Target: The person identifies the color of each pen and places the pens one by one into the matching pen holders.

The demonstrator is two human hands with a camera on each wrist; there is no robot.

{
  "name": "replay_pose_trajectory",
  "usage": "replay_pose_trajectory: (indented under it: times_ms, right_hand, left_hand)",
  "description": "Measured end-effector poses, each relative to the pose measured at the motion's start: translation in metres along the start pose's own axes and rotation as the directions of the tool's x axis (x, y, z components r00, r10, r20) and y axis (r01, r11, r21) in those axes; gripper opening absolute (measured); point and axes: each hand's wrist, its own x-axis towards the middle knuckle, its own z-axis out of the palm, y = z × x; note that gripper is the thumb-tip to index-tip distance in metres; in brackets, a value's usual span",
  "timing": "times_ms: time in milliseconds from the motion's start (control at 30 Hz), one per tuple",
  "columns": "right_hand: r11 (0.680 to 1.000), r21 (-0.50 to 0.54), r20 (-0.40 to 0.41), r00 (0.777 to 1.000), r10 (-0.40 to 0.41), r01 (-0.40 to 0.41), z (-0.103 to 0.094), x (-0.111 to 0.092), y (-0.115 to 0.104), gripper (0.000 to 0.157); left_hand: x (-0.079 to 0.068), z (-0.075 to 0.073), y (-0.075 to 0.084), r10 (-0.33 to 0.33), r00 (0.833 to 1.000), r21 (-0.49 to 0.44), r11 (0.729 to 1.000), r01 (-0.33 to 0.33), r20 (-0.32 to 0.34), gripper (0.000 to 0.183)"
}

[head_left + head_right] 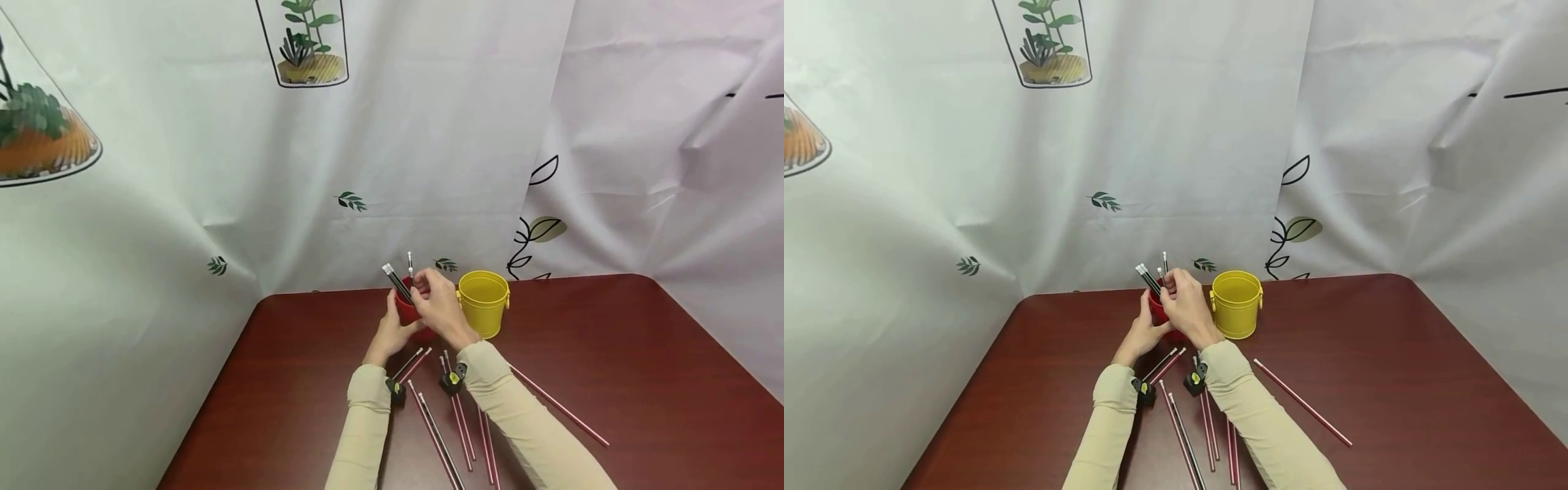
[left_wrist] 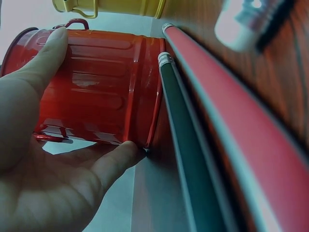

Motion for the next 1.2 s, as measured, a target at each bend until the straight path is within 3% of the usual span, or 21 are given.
replay_pose_trajectory:
  times_ms: [200,400,867,1200]
  right_hand:
    - [0.999,-0.035,0.019,1.0,0.009,-0.008,0.007,-0.006,0.009,0.012]
    - [0.999,-0.032,0.019,0.999,0.027,-0.026,0.008,-0.005,0.012,0.012]
    - [1.0,0.005,-0.006,1.0,0.024,-0.023,0.003,-0.005,0.012,0.013]
    - [0.991,0.057,0.003,0.992,0.125,-0.125,-0.005,-0.024,0.019,0.014]
  left_hand:
    - [0.0,0.001,-0.002,-0.049,0.999,0.016,0.999,0.049,0.01,0.098]
    - [0.004,0.0,-0.001,-0.014,1.0,0.015,1.0,0.013,0.012,0.095]
    - [0.01,-0.002,-0.001,-0.044,0.998,0.008,0.999,0.044,0.035,0.097]
    - [0.009,0.002,-0.004,-0.039,0.999,-0.024,0.999,0.039,0.023,0.096]
